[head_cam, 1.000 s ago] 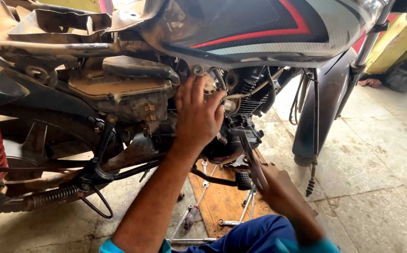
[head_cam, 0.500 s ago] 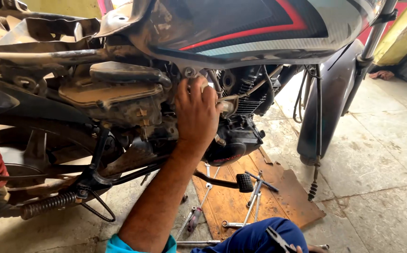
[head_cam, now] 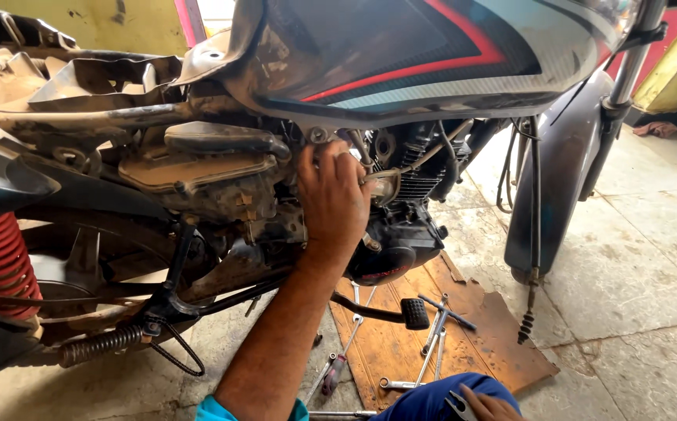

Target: The person uses a screwdriver and pliers to loosen components on a motorcycle, pulling a hose off a fitting and removing a clamp. They then detach the carburetor from the engine and disconnect another hose by hand.

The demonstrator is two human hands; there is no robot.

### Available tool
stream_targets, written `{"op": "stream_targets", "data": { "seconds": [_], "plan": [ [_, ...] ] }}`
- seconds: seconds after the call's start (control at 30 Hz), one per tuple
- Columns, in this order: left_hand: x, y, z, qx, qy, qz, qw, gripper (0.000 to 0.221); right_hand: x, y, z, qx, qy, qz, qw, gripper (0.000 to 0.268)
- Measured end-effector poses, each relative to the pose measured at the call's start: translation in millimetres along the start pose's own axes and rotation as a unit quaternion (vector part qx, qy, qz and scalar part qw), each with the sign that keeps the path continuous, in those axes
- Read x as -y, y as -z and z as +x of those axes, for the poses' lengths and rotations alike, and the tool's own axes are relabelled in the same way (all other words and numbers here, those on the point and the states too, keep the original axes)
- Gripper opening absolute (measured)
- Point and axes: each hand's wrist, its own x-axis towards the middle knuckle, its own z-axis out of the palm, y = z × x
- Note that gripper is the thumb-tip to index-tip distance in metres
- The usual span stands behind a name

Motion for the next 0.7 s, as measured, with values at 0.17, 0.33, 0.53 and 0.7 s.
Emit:
{"op": "stream_targets", "data": {
  "seconds": [0.17,0.33,0.53,0.7],
  "plan": [
    [-12,33,4,-0.036,-0.065,-0.065,0.995,0.040,277,330,-114,-0.024,-0.023,0.084,0.996,0.086],
    [-3,17,1,-0.008,-0.052,-0.039,0.998,0.029,308,416,-79,-0.273,0.101,0.076,0.954,0.069],
    [-8,24,5,-0.003,-0.025,-0.057,0.998,0.037,322,500,2,-0.573,0.200,-0.061,0.792,0.048],
    [-8,31,3,-0.015,-0.068,-0.069,0.995,0.042,329,500,21,-0.557,0.144,-0.062,0.816,0.034]
  ]
}}
